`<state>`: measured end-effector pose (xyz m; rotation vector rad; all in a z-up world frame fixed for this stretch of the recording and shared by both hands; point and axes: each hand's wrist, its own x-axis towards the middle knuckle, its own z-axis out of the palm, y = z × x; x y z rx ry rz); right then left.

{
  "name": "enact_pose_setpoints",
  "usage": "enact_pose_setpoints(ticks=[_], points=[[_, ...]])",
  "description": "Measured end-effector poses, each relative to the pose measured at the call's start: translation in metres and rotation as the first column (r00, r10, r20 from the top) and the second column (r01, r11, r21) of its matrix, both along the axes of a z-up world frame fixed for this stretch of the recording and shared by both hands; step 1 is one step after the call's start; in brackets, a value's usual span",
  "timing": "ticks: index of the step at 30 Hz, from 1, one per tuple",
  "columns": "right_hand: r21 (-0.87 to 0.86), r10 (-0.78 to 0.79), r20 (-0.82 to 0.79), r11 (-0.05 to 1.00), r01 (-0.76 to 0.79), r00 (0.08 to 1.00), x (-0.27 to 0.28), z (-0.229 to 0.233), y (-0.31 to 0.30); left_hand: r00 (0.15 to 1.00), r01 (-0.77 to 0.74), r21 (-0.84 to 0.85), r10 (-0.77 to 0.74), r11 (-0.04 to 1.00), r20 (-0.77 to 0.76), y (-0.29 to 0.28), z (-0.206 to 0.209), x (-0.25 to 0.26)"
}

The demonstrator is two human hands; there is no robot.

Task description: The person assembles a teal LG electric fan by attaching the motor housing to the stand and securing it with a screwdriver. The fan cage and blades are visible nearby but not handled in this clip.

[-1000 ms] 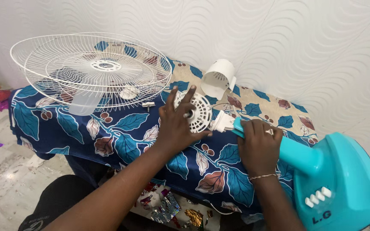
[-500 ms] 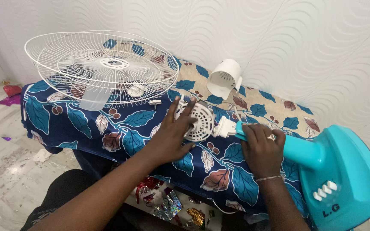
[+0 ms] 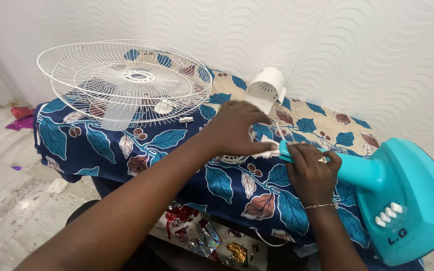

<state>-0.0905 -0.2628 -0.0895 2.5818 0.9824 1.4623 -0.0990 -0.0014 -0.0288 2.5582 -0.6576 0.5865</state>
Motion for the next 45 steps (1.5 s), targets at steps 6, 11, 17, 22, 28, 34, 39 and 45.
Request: enact_pose_setpoints(ticks=[6, 11, 17, 22, 28, 34, 39, 45], points=[[0.01, 0.019, 0.006, 1.0, -0.019, 1.0, -0.003, 0.001, -0.002, 0.937, 0.057, 0.496, 0.125, 0.867, -0.326, -0.036, 0.009, 0.04], [-0.002, 0.025, -0.019, 1.0, -0.025, 0.999, -0.003, 0.0, -0.003, 0.748, 0.219, 0.368, 0.087, 0.904, -0.658, -0.027, 0.024, 0.064], [-0.015, 0.027, -0.014, 1.0, -0.028, 1.0, 0.0, 0.0, -0.003, 0.794, 0.086, 0.454, 0.214, 0.887, -0.569, -0.023, 0.016, 0.062], [-0.026, 0.022, 0.005, 0.999, -0.022, 1.0, -0.004, 0.001, -0.006, 0.829, 0.082, 0.316, 0.111, 0.945, -0.549, -0.015, 0.008, 0.054], [0.004, 0.058, 0.032, 0.998, -0.058, 0.998, 0.0, 0.012, 0.0, 0.868, 0.043, 0.239, 0.082, 0.97, -0.49, -0.006, 0.005, 0.05], [0.03, 0.101, 0.039, 0.994, -0.103, 0.994, 0.009, 0.018, 0.01, 0.843, 0.028, 0.13, 0.047, 0.991, -0.536, 0.005, 0.004, 0.053], [0.054, 0.07, 0.024, 0.996, -0.071, 0.997, 0.005, 0.019, 0.016, 0.86, 0.033, 0.159, 0.053, 0.987, -0.507, 0.001, 0.005, 0.052], [0.051, 0.008, -0.048, 0.999, -0.006, 0.999, -0.003, 0.018, 0.024, 0.831, -0.017, 0.145, 0.095, 0.989, -0.548, 0.0, 0.01, 0.046]])
